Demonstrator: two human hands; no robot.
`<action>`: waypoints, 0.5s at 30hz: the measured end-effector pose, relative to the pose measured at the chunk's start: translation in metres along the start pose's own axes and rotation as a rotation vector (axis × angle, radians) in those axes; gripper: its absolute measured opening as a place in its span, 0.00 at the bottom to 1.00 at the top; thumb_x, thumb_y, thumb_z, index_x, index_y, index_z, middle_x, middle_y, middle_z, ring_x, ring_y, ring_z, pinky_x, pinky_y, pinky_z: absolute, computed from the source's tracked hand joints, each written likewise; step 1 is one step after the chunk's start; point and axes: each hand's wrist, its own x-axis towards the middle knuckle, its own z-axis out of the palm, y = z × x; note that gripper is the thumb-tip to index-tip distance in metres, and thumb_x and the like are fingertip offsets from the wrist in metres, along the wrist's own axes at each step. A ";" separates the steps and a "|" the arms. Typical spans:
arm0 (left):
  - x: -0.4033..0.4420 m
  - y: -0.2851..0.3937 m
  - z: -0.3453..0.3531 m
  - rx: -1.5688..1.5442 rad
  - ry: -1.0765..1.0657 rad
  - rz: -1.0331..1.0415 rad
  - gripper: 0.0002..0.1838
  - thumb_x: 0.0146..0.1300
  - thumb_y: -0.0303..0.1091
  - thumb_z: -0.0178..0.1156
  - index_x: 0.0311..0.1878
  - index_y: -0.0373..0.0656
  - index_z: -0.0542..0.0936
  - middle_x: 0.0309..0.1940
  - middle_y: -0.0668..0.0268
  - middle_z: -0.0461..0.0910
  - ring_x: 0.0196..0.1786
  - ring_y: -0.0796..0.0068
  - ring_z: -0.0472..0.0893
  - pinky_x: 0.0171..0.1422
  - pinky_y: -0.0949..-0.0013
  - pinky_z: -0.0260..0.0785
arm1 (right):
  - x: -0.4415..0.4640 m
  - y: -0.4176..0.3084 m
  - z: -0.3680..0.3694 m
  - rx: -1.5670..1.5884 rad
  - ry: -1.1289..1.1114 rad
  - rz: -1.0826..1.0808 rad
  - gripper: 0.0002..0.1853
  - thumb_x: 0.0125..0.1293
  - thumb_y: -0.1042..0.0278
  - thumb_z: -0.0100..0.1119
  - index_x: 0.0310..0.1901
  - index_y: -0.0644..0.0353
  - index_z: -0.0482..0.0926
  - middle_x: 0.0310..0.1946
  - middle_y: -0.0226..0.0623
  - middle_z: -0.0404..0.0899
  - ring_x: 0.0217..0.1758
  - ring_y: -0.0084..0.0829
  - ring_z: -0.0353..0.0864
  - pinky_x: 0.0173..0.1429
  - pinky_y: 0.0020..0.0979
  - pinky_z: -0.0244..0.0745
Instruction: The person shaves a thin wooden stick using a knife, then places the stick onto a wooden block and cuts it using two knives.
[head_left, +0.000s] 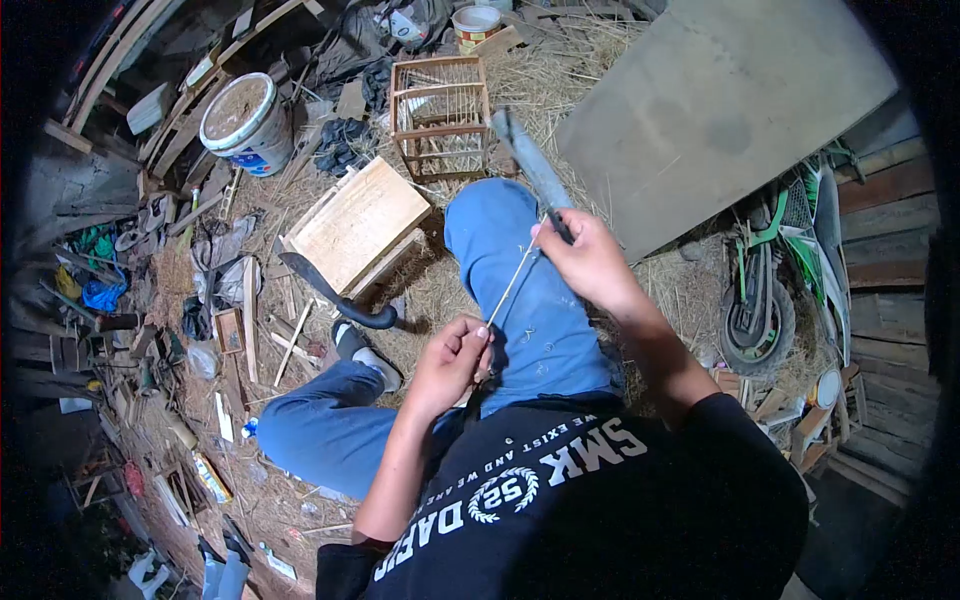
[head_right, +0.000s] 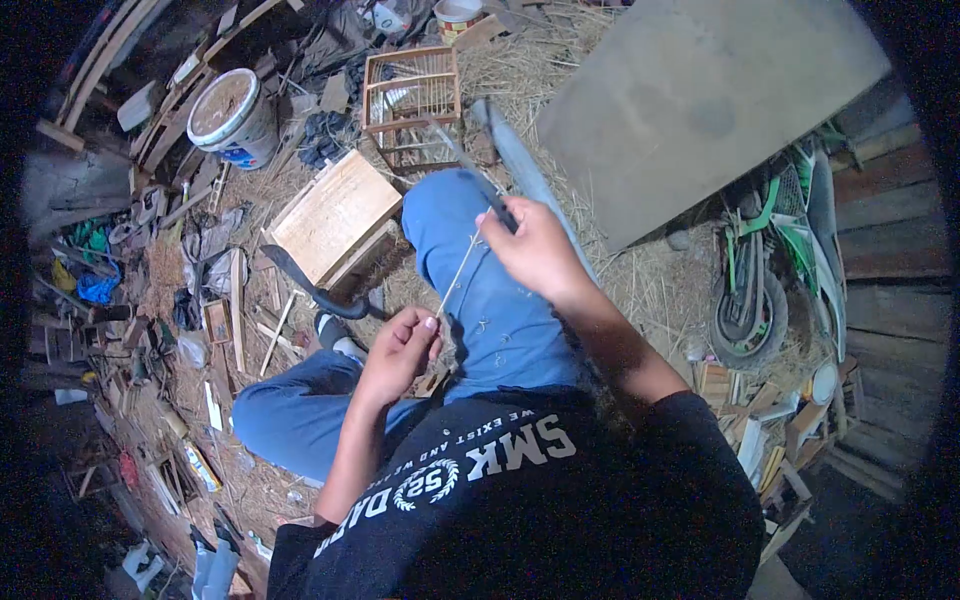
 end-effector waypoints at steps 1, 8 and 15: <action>-0.001 -0.008 -0.007 0.062 0.017 0.059 0.13 0.84 0.38 0.51 0.46 0.39 0.77 0.27 0.73 0.75 0.29 0.86 0.69 0.33 0.78 0.60 | 0.006 0.001 -0.005 -0.034 0.026 0.012 0.14 0.74 0.61 0.63 0.38 0.66 0.82 0.25 0.25 0.77 0.29 0.16 0.69 0.34 0.29 0.68; -0.002 -0.029 -0.033 0.159 0.099 0.106 0.09 0.82 0.34 0.54 0.45 0.39 0.76 0.30 0.74 0.74 0.33 0.85 0.71 0.39 0.77 0.65 | 0.036 0.019 -0.020 -0.042 0.038 0.060 0.13 0.74 0.62 0.64 0.40 0.66 0.83 0.30 0.25 0.81 0.34 0.16 0.74 0.41 0.26 0.71; 0.011 -0.027 -0.035 0.201 0.160 0.131 0.08 0.81 0.33 0.55 0.44 0.39 0.76 0.29 0.76 0.71 0.32 0.87 0.69 0.37 0.77 0.63 | 0.046 0.006 -0.013 -0.110 0.057 0.066 0.16 0.76 0.58 0.62 0.39 0.65 0.82 0.30 0.25 0.80 0.35 0.17 0.73 0.41 0.26 0.69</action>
